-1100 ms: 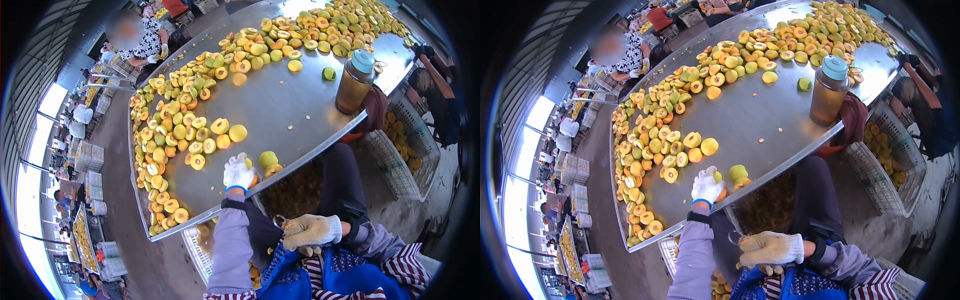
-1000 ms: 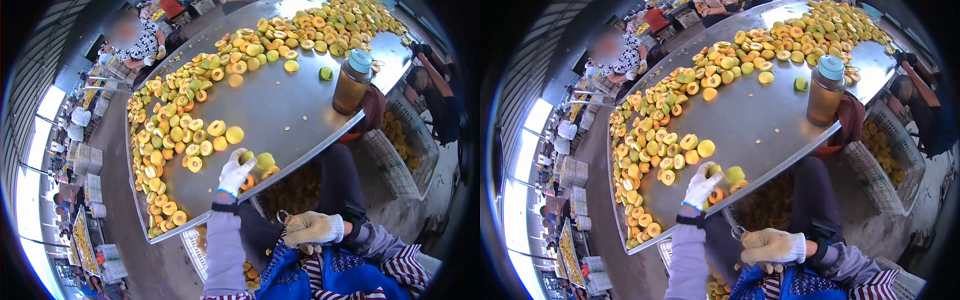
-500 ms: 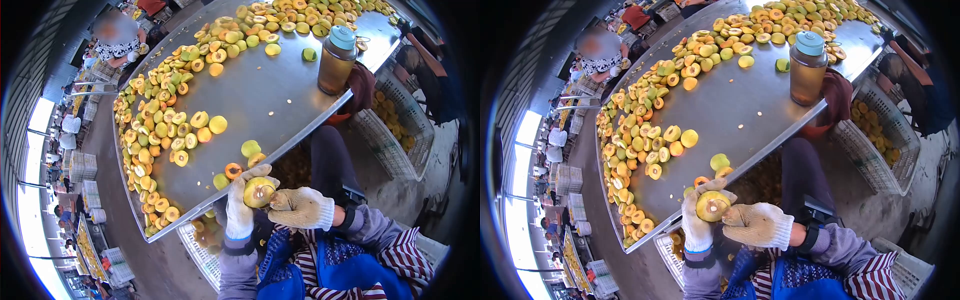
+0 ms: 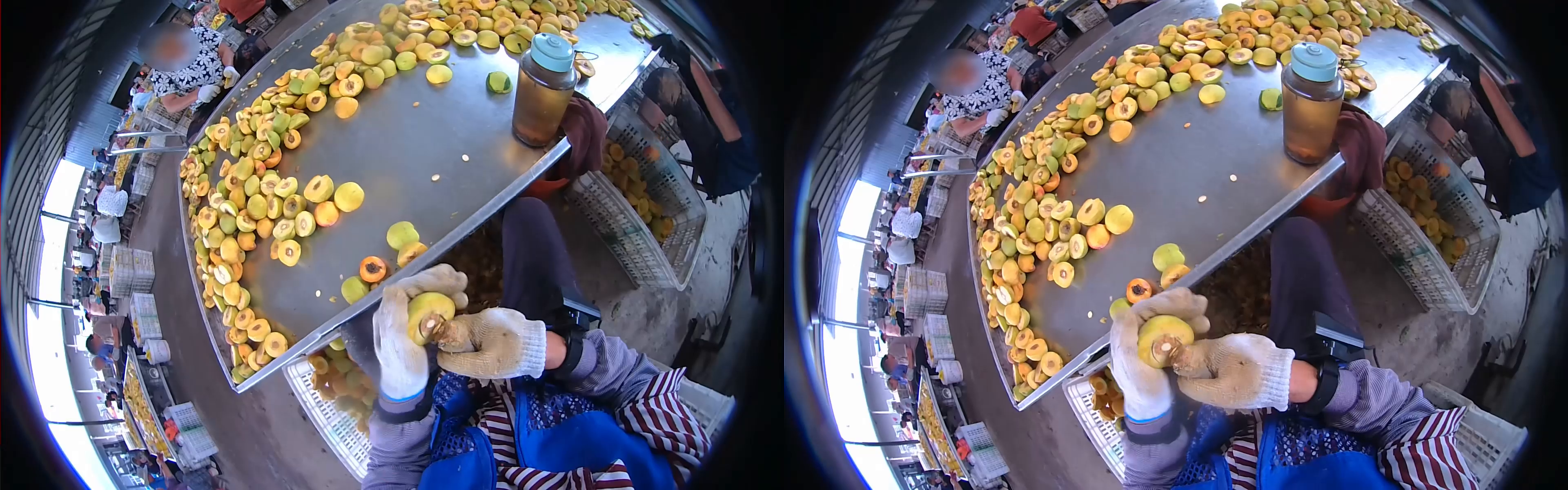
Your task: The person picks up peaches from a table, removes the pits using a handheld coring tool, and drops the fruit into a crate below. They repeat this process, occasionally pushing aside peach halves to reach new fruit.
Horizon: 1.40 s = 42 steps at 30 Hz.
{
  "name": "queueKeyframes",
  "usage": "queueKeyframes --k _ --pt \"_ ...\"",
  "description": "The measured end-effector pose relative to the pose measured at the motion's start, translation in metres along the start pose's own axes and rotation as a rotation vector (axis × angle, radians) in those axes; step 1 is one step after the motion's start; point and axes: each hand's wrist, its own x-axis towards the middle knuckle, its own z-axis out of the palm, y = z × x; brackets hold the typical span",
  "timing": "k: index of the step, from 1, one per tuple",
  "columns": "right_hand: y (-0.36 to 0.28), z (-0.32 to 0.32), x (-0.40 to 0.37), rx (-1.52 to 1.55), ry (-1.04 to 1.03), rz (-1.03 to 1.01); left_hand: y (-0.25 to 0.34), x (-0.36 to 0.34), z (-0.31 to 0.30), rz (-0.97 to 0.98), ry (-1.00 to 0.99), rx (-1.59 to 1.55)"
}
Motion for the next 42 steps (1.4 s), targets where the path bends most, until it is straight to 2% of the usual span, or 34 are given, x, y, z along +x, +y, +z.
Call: queueKeyframes --k 1,4,5,8,10,12,14,15,18,19,22,23,26,27,30,31,34,36,38,39,40,41,42 --pt "-0.002 -0.002 -0.002 -0.007 -0.026 0.031 0.007 0.0 -0.003 -0.057 -0.062 0.065" --pt "-0.011 -0.014 0.003 0.254 -0.282 0.415 0.018 0.011 -0.003 -0.165 -0.158 0.176" --pt "-0.008 -0.015 0.004 0.316 -0.32 0.398 0.013 0.016 -0.012 -0.219 -0.245 0.102" --pt "-0.01 -0.026 0.002 0.517 -0.38 0.367 -0.008 0.008 0.006 0.307 -0.137 0.012" --pt "-0.006 -0.026 0.002 0.606 -0.412 0.343 -0.017 -0.002 0.021 0.477 0.103 0.173" --pt "-0.004 -0.021 0.001 0.654 -0.43 0.351 -0.025 0.0 0.011 0.481 0.03 0.17" --pt "0.005 -0.02 0.0 0.679 -0.5 0.401 0.0 -0.001 0.006 0.203 -0.122 0.166" --pt "0.004 -0.021 0.0 0.687 -0.518 0.427 0.008 -0.003 0.012 0.066 -0.074 0.127" --pt "0.004 -0.022 -0.003 0.799 -0.554 0.429 0.001 0.001 0.013 0.421 -0.053 0.412" --pt "0.005 -0.021 -0.006 0.854 -0.565 0.422 -0.006 0.004 0.011 0.616 -0.03 0.461" --pt "0.024 -0.012 -0.007 1.013 -0.638 0.332 0.002 0.003 0.007 0.543 -0.149 0.386" --pt "0.026 -0.012 -0.007 1.047 -0.663 0.335 0.014 -0.001 0.005 0.244 -0.234 0.269" --pt "0.029 -0.014 -0.009 1.196 -0.736 0.356 0.006 0.004 0.003 0.491 -0.313 0.292" --pt "0.028 -0.018 -0.009 1.276 -0.759 0.378 0.002 0.011 0.001 0.751 -0.332 0.39" --pt "0.037 -0.011 -0.012 1.52 -0.762 0.377 -0.009 0.006 0.007 0.548 -0.372 0.041" --pt "0.037 -0.01 -0.012 1.521 -0.748 0.386 -0.011 0.003 0.009 0.421 -0.378 -0.115" --pt "0.034 -0.009 -0.007 1.309 -0.796 0.306 -0.01 -0.006 0.016 0.242 -0.264 -0.302" --pt "0.034 -0.008 -0.004 1.095 -0.848 0.229 -0.011 -0.007 0.015 0.025 -0.184 -0.4" --pt "0.093 0.036 0.01 1.445 -1.215 0.224 -0.02 -0.005 0.012 -0.225 -0.118 -0.61" --pt "0.099 0.042 0.015 1.574 -1.367 0.189 -0.021 -0.007 0.012 -0.181 -0.072 -0.519" --pt "0.105 0.048 0.019 1.683 -1.533 0.159 -0.024 -0.006 -0.004 -0.117 -0.114 -0.473" --pt "0.09 0.039 0.026 1.744 -1.668 0.1 -0.025 -0.008 -0.018 0.03 0.018 -0.296" --pt "0.089 0.026 0.021 1.481 -1.425 0.155 -0.025 -0.012 -0.034 0.174 0.152 -0.115"
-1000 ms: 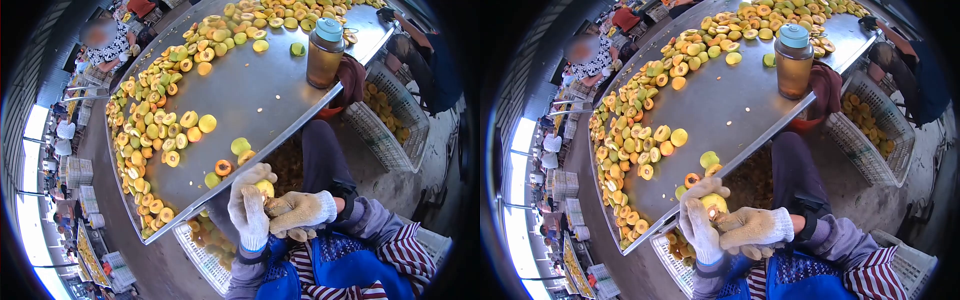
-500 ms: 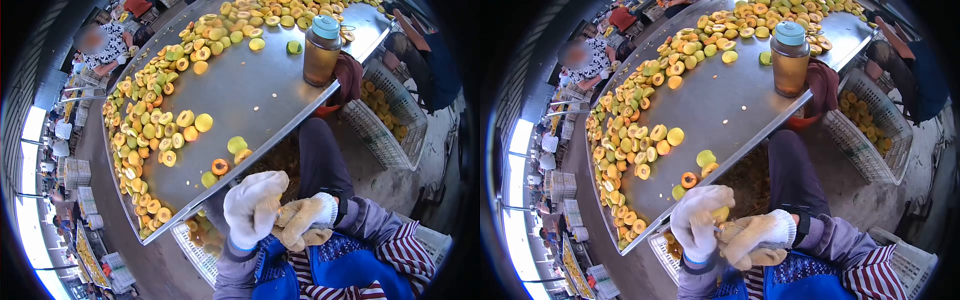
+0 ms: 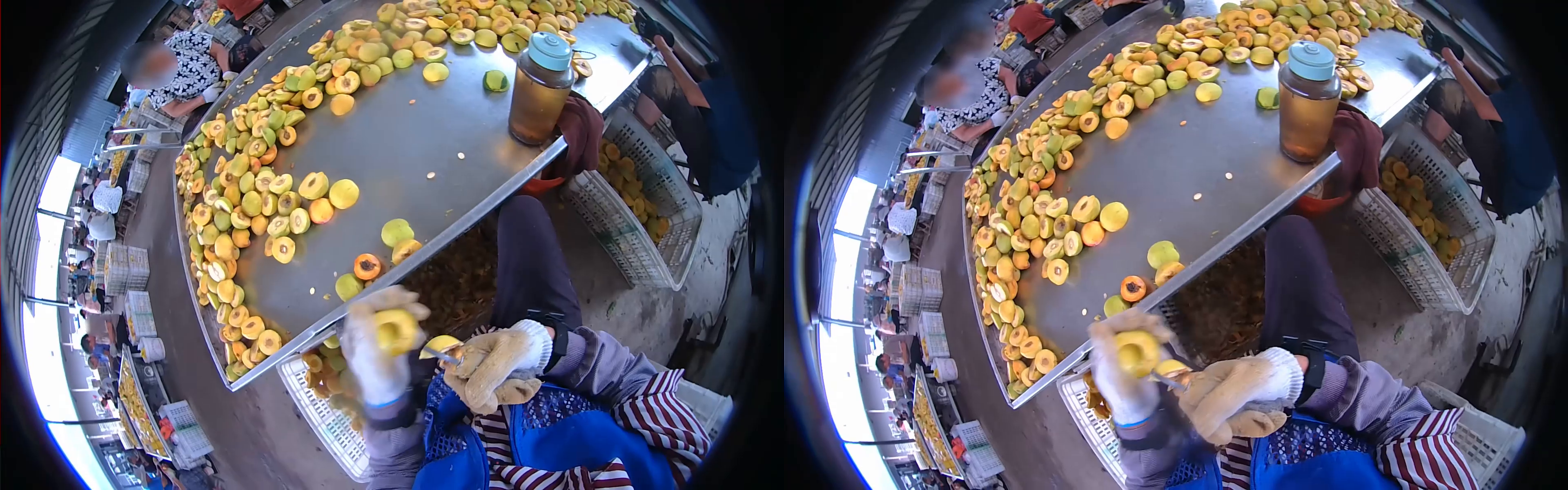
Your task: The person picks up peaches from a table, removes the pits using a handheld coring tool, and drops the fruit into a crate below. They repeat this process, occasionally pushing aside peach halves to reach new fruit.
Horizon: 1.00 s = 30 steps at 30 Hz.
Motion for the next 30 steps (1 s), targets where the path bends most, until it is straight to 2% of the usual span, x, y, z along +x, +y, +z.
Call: queueKeyframes --k 2,4,5,8,10,12,15,18,19,22,23,25,26,28,29,30 --pt "-0.009 0.019 -0.019 -0.407 0.561 0.209 0.001 -0.003 -0.052 0.097 0.292 0.385" --pt "-0.015 0.07 0.0 -0.349 0.87 0.101 0.003 0.004 -0.122 0.151 0.23 1.391" --pt "-0.027 0.082 0.012 -0.328 0.831 0.096 -0.01 0.002 -0.146 0.475 0.22 1.741" --pt "-0.022 0.077 0.028 -0.436 0.876 0.139 0.002 0.026 -0.121 -0.022 0.279 1.347" --pt "-0.025 0.046 0.022 -0.469 0.68 0.285 -0.011 0.056 -0.116 -0.093 0.213 1.441" --pt "-0.014 0.062 0.03 -0.499 0.896 0.145 -0.018 0.089 -0.107 -0.133 0.082 1.633" --pt "-0.014 0.066 0.032 -0.468 1.016 0.148 -0.04 0.127 -0.104 -0.346 -0.032 1.756" --pt "-0.015 0.068 0.032 -0.545 1.119 0.152 -0.042 0.137 -0.109 -0.289 -0.094 1.664" --pt "-0.015 0.069 0.033 -0.576 1.148 0.15 -0.034 0.137 -0.113 -0.281 -0.148 1.53" --pt "-0.021 0.074 0.034 -0.667 1.225 0.152 -0.037 0.117 -0.12 -0.255 -0.237 0.366" --pt "-0.021 0.069 0.032 -0.685 1.217 0.112 -0.041 0.105 -0.116 -0.194 -0.27 0.096" --pt "-0.024 0.069 0.038 -0.795 1.364 0.187 -0.023 0.07 -0.07 -0.123 -0.311 -0.356" --pt "-0.024 0.069 0.04 -0.849 1.438 0.222 -0.014 0.056 -0.056 -0.177 -0.388 -0.382" --pt "-0.011 0.042 0.032 -1.358 1.434 0.099 -0.013 0.036 -0.035 -0.015 -0.379 0.117" --pt "-0.005 0.032 0.028 -1.58 1.444 0.061 -0.005 0.029 -0.022 0.091 -0.283 0.369" --pt "-0.003 0.033 0.03 -1.799 1.444 0.02 -0.006 0.03 -0.021 0.055 -0.227 0.279"
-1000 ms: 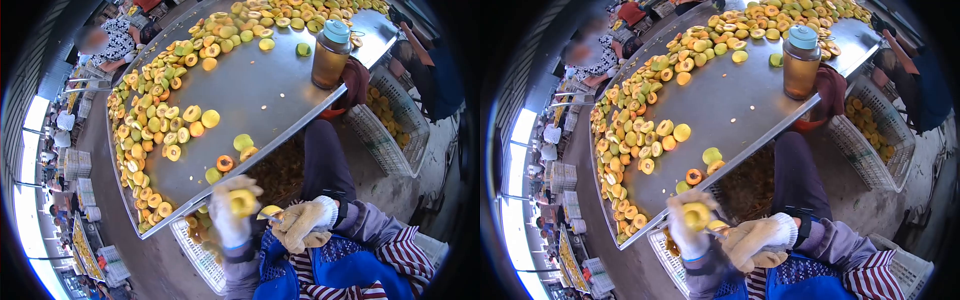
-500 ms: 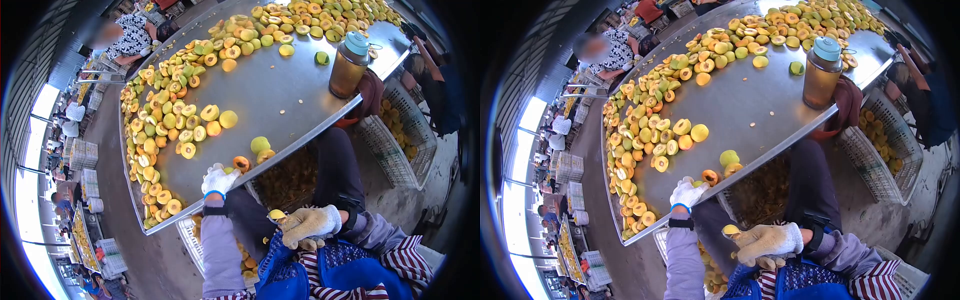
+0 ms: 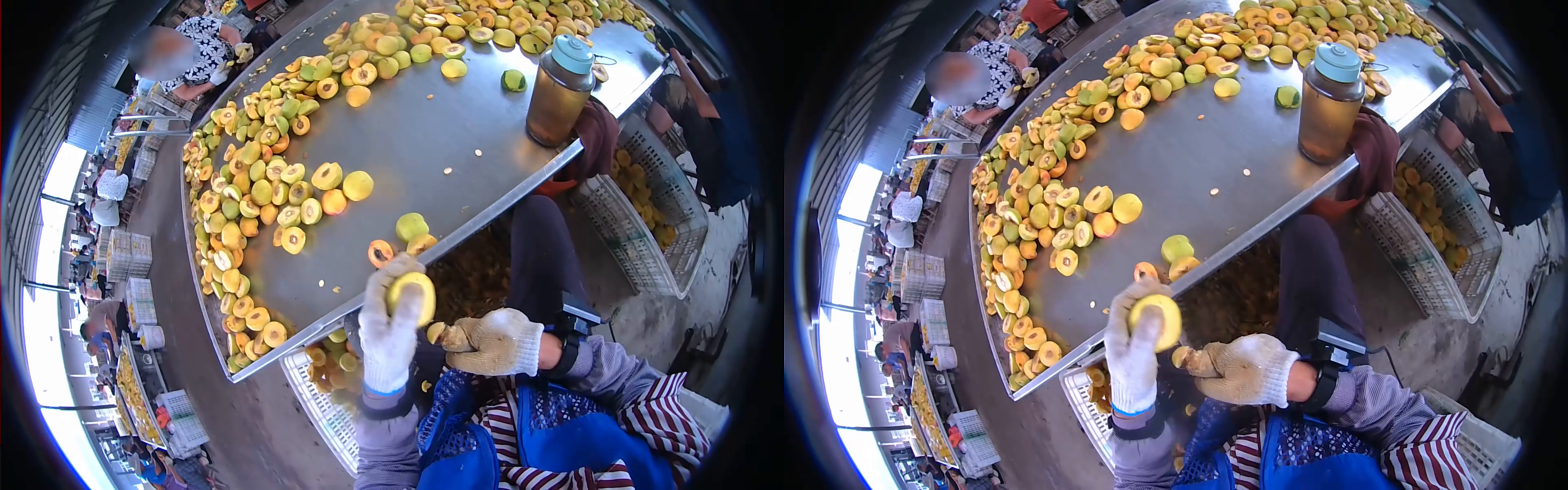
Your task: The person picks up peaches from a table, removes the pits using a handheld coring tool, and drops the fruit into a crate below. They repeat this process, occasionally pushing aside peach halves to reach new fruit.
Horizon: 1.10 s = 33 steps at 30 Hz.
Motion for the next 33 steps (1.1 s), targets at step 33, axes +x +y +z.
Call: queueKeyframes --k 33 --pt "-0.026 -0.022 -0.024 0.148 0.086 -0.024 0.016 -0.034 0.025 -0.115 -0.027 -0.226"
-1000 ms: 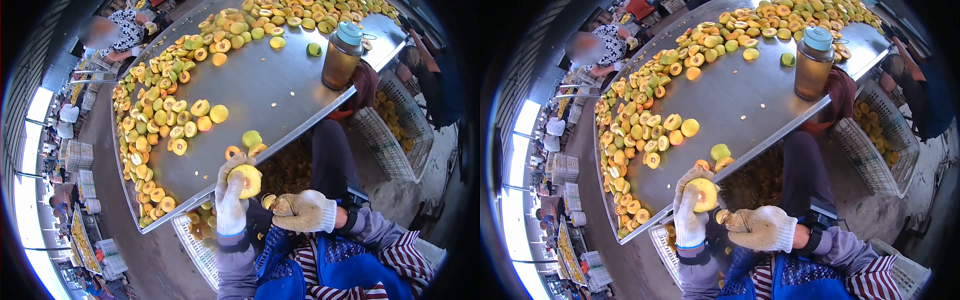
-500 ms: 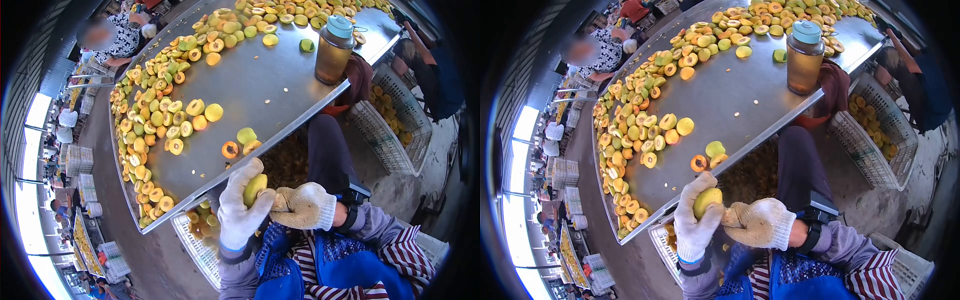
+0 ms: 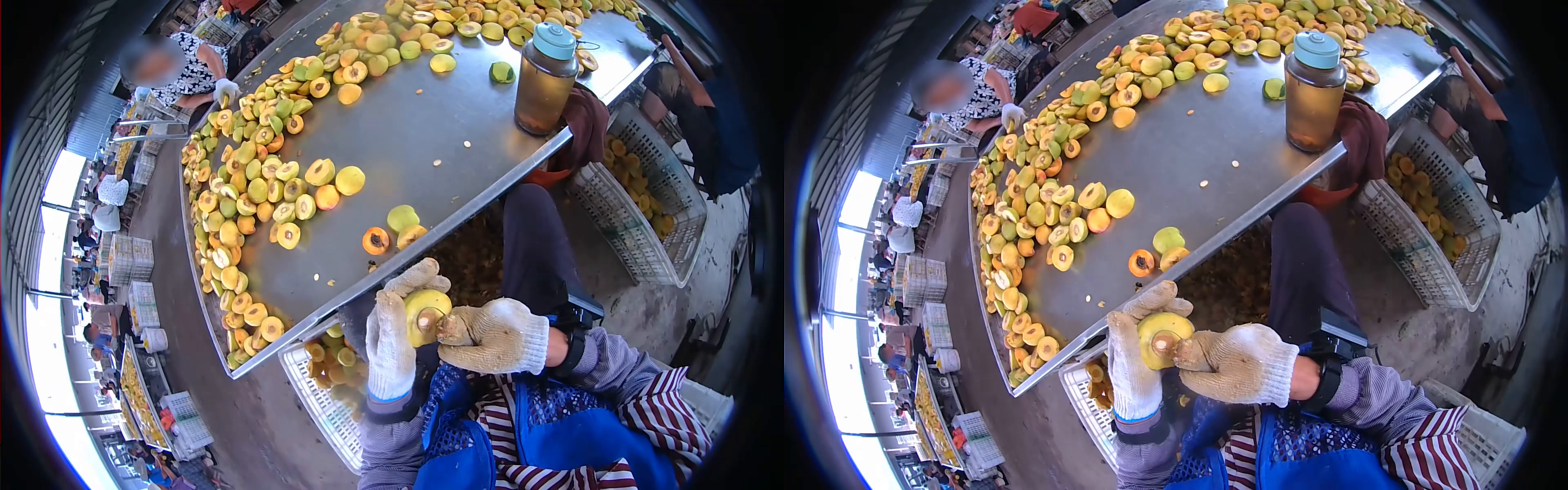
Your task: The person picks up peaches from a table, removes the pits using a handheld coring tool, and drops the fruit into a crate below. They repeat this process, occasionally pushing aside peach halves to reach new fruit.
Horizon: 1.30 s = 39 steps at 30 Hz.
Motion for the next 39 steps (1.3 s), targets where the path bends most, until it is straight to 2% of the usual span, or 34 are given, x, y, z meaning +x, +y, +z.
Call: queueKeyframes --k 3,6,7,9,10,13,14,16,18,19,22,23,25,26,29,30,33,35,36,39 --pt "-0.001 -0.001 -0.001 0.014 -0.031 0.02 -0.002 -0.001 0.014 0.081 0.047 -0.011" --pt "-0.007 -0.005 -0.003 0.019 -0.079 0.045 0.006 0.0 0.018 0.133 0.007 0.191" --pt "-0.009 -0.006 -0.005 0.015 -0.091 0.048 0.013 0.003 0.018 0.076 -0.057 0.263" --pt "-0.014 -0.013 -0.001 0.165 -0.223 0.218 0.033 0.012 0.012 -0.036 -0.183 0.408" --pt "-0.016 -0.016 0.002 0.24 -0.29 0.3 0.032 0.022 0.001 -0.171 -0.311 0.367" --pt "-0.019 -0.022 0.006 0.415 -0.377 0.517 0.017 0.03 0.003 -0.291 -0.252 -0.033" --pt "-0.017 -0.022 0.006 0.454 -0.372 0.505 0.019 0.027 0.008 -0.222 -0.223 -0.153" --pt "-0.008 -0.019 0.004 0.533 -0.36 0.479 0.015 0.025 0.007 -0.237 -0.19 0.005" --pt "0.004 -0.007 0.001 0.375 -0.18 0.259 0.023 0.015 0.008 -0.206 -0.146 0.114" --pt "0.008 -0.004 0.0 0.295 -0.093 0.149 0.018 0.012 0.008 -0.161 -0.106 0.011" --pt "0.003 -0.005 0.004 0.411 -0.016 0.259 -0.009 0.009 0.014 -0.017 0.0 -0.358" --pt "-0.005 -0.016 0.006 0.516 -0.073 0.412 -0.012 0.005 0.014 -0.039 0.019 -0.326" --pt "0.0 -0.02 0.006 0.397 0.069 0.204 -0.012 -0.002 0.017 -0.081 0.05 -0.265" --pt "-0.001 -0.02 0.005 0.389 0.077 0.2 -0.013 -0.005 0.003 -0.19 -0.047 -0.141" --pt "-0.003 -0.018 0.006 0.395 0.081 0.207 -0.02 0.0 -0.016 -0.185 -0.129 -0.141" --pt "-0.002 -0.016 0.004 0.416 0.082 0.227 -0.021 -0.004 -0.016 -0.2 -0.039 -0.289" --pt "-0.013 -0.015 0.005 0.368 -0.031 0.326 -0.011 -0.001 0.005 -0.038 0.227 -0.374" --pt "-0.02 -0.012 0.005 0.286 -0.109 0.36 -0.017 -0.001 0.004 0.009 0.223 -0.404" --pt "-0.014 -0.004 0.005 0.241 -0.054 0.189 -0.015 -0.002 0.009 0.009 0.237 -0.441" --pt "-0.01 0.002 0.005 0.149 -0.082 0.163 -0.011 -0.003 0.016 0.031 0.259 -0.418"
